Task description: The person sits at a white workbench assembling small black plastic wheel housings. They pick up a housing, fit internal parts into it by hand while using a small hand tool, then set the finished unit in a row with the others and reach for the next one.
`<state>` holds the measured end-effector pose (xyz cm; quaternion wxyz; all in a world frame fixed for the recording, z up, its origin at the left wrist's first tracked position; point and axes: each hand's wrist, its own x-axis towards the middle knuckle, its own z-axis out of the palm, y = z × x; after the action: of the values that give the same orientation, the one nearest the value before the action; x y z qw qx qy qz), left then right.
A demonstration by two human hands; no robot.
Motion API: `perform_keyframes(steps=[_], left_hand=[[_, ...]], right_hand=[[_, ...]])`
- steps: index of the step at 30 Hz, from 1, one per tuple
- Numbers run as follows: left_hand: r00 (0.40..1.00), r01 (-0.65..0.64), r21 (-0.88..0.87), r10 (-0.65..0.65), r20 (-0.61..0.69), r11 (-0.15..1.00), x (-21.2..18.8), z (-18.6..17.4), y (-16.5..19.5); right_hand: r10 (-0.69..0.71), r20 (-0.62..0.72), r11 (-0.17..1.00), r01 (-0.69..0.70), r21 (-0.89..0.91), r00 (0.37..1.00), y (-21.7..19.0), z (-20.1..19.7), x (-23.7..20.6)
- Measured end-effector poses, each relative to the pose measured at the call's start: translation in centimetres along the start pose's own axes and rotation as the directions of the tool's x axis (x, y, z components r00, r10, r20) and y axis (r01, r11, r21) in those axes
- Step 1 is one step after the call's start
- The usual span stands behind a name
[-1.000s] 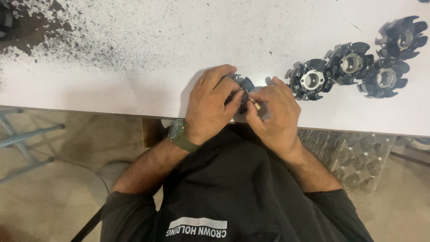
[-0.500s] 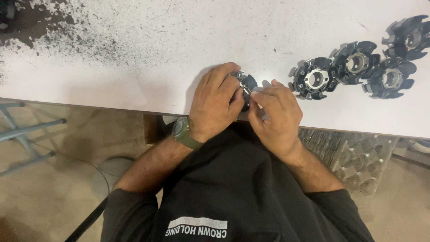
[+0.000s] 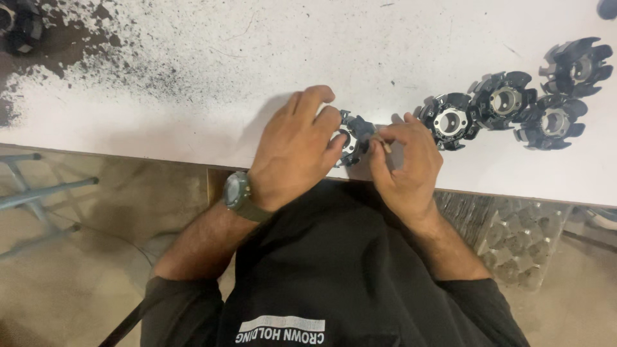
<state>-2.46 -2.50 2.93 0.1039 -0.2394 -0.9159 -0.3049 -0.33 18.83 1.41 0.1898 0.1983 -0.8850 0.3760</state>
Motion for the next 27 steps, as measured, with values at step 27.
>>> perform_keyframes(steps=[27], left_hand=[[0.994,-0.078,-0.102,0.085,0.069,0.992,0.4,0.8,-0.5]], right_hand=[[-0.014,0.073,0.999,0.017,-0.036,0.997,0.6,0.4,0.7]])
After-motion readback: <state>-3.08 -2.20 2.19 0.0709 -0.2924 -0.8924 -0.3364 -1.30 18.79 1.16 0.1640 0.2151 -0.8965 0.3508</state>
